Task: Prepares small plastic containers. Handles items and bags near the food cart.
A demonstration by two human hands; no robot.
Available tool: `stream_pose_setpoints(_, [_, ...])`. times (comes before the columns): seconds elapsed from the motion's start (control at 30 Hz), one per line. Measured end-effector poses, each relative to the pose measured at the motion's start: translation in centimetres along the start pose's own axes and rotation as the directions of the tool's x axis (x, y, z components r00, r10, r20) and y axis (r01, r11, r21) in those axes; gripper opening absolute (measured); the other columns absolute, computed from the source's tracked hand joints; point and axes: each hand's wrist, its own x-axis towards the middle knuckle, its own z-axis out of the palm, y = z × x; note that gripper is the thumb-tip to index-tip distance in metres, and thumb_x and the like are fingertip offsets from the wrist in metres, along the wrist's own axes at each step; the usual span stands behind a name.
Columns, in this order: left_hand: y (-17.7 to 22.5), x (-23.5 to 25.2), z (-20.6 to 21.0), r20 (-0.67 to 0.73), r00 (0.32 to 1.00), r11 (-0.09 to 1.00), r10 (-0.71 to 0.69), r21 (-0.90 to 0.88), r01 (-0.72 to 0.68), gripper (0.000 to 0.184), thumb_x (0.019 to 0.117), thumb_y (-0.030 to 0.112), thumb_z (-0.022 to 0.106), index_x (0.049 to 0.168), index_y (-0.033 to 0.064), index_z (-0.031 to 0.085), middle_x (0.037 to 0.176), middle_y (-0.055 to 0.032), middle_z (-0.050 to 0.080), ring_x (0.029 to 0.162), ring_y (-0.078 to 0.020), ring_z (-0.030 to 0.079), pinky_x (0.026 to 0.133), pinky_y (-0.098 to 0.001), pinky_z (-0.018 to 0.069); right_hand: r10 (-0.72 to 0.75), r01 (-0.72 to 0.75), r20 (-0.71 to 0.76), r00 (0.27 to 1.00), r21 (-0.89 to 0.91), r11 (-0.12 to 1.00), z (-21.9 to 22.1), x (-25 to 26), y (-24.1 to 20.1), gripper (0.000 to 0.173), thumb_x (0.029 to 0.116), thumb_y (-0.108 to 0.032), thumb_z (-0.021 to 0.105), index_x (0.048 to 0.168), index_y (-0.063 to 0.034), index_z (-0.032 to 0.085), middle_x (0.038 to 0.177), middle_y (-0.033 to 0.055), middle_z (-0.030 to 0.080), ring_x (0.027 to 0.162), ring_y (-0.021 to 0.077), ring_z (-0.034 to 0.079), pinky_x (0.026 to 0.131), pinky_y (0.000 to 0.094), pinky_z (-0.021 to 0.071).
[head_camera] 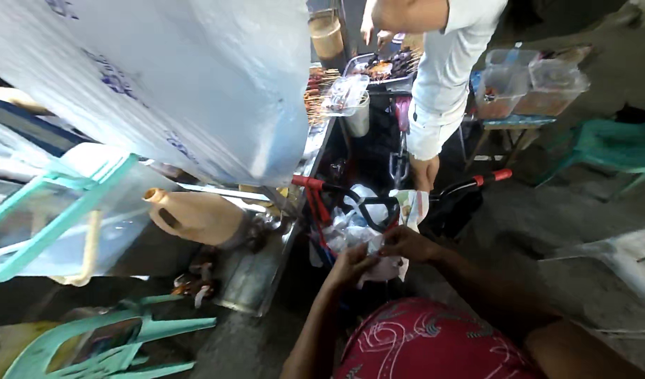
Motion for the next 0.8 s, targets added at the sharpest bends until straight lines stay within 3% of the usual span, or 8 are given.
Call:
stream_pose_setpoints(0.07, [-0.4, -0.7, -1.6, -0.099, 0.995, 1.000, -0.028, -0.005, 0.028, 0.018, 0.0980, 0.016, 0.064, 0.090, 0.0008, 0.068, 0.072, 0.0023, 0.064, 0.065, -0.0032, 0.061, 0.066, -0.0256, 0.0543, 0.041, -0.039, -0.041, 0.998, 0.049, 0.998, -0.2, 0.2, -0.8, 0.012, 0.0963, -0.013, 0.069, 0.088, -0.0056, 0.067, 0.070, -0.0053, 0.065, 0.055, 0.0042, 0.061, 0.053, 0.0234, 0.0555])
stream_pose_setpoints(0.2, [-1.5, -2.4, -4.6, -0.314, 0.949, 0.998, -0.003, -0.060, -0.017, 0.019, 0.1016, 0.015, 0.058, 0.099, 0.0020, 0.071, 0.081, 0.0022, 0.070, 0.072, -0.0028, 0.065, 0.070, -0.0247, 0.0572, 0.115, -0.103, -0.118, 0.986, 0.101, 0.990, -0.2, 0.4, -1.2, 0.016, 0.1028, -0.015, 0.059, 0.090, -0.0050, 0.062, 0.066, -0.0019, 0.066, 0.052, 0.0087, 0.063, 0.054, 0.0263, 0.0569])
stream_pose_setpoints(0.37, [-1.2, -3.6, -6.4, -0.577, 0.813, 0.980, -0.076, -0.195, -0.047, 0.019, 0.1044, 0.011, 0.055, 0.096, 0.0032, 0.070, 0.077, 0.0054, 0.068, 0.068, -0.0003, 0.064, 0.066, -0.0212, 0.0564, 0.304, -0.288, -0.301, 0.904, 0.096, 0.953, 0.6, 1.3, -1.4, 0.022, 0.1091, -0.017, 0.049, 0.101, 0.0011, 0.060, 0.064, 0.0026, 0.062, 0.051, 0.0101, 0.061, 0.053, 0.0262, 0.0547])
stream_pose_setpoints(0.5, [-0.8, -4.2, -7.0, -0.604, 0.790, 0.964, -0.107, -0.257, -0.066, 0.020, 0.1050, 0.012, 0.054, 0.093, 0.0053, 0.069, 0.075, 0.0064, 0.067, 0.065, -0.0007, 0.063, 0.062, -0.0208, 0.0546, 0.279, -0.239, -0.321, 0.905, 0.160, 0.958, 0.7, 1.1, -0.5, 0.015, 0.1027, -0.009, 0.058, 0.107, 0.0042, 0.063, 0.083, 0.0042, 0.065, 0.067, 0.0096, 0.064, 0.066, 0.0288, 0.0581])
stream_pose_setpoints(0.57, [-0.8, -4.1, -6.8, -0.622, 0.776, 0.962, -0.102, -0.261, -0.083, 0.019, 0.1042, 0.011, 0.054, 0.094, 0.0047, 0.068, 0.074, 0.0062, 0.067, 0.065, -0.0007, 0.063, 0.062, -0.0209, 0.0548, 0.236, -0.164, -0.315, 0.919, 0.237, 0.957, 1.0, 1.1, -0.1, 0.006, 0.0991, -0.008, 0.062, 0.099, -0.0022, 0.063, 0.084, 0.0013, 0.066, 0.069, 0.0081, 0.063, 0.064, 0.0280, 0.0556])
stream_pose_setpoints(0.63, [-1.1, -3.8, -6.3, -0.662, 0.745, 0.971, -0.080, -0.222, -0.093, 0.015, 0.1027, 0.010, 0.056, 0.095, 0.0034, 0.067, 0.075, 0.0048, 0.067, 0.065, -0.0015, 0.063, 0.062, -0.0214, 0.0546, 0.245, -0.145, -0.270, 0.931, 0.342, 0.929, 1.4, 1.3, -0.3, 0.007, 0.1026, -0.011, 0.059, 0.101, -0.0040, 0.059, 0.089, 0.0034, 0.068, 0.073, 0.0118, 0.066, 0.066, 0.0324, 0.0585])
stream_pose_setpoints(0.7, [-1.2, -3.7, -5.5, -0.658, 0.752, 0.986, -0.037, -0.147, -0.081, 0.014, 0.1017, 0.011, 0.058, 0.106, -0.0005, 0.064, 0.085, -0.0005, 0.069, 0.076, -0.0048, 0.067, 0.072, -0.0251, 0.0583, 0.272, -0.155, -0.233, 0.934, 0.420, 0.894, 2.3, 1.5, -0.7, 0.012, 0.1067, -0.015, 0.053, 0.109, -0.0035, 0.057, 0.093, 0.0057, 0.068, 0.078, 0.0159, 0.068, 0.069, 0.0374, 0.0610])
stream_pose_setpoints(0.8, [-0.4, -3.9, -2.7, -0.513, 0.857, 0.999, 0.046, 0.009, -0.049, 0.034, 0.0978, 0.014, 0.063, 0.125, -0.0061, 0.058, 0.095, -0.0081, 0.069, 0.084, -0.0091, 0.067, 0.079, -0.0298, 0.0579, 0.265, -0.140, -0.250, 0.931, 0.427, 0.893, 4.3, 1.9, -1.0, 0.020, 0.1094, -0.018, 0.047, 0.122, -0.0038, 0.053, 0.099, 0.0044, 0.066, 0.083, 0.0122, 0.067, 0.073, 0.0329, 0.0595])
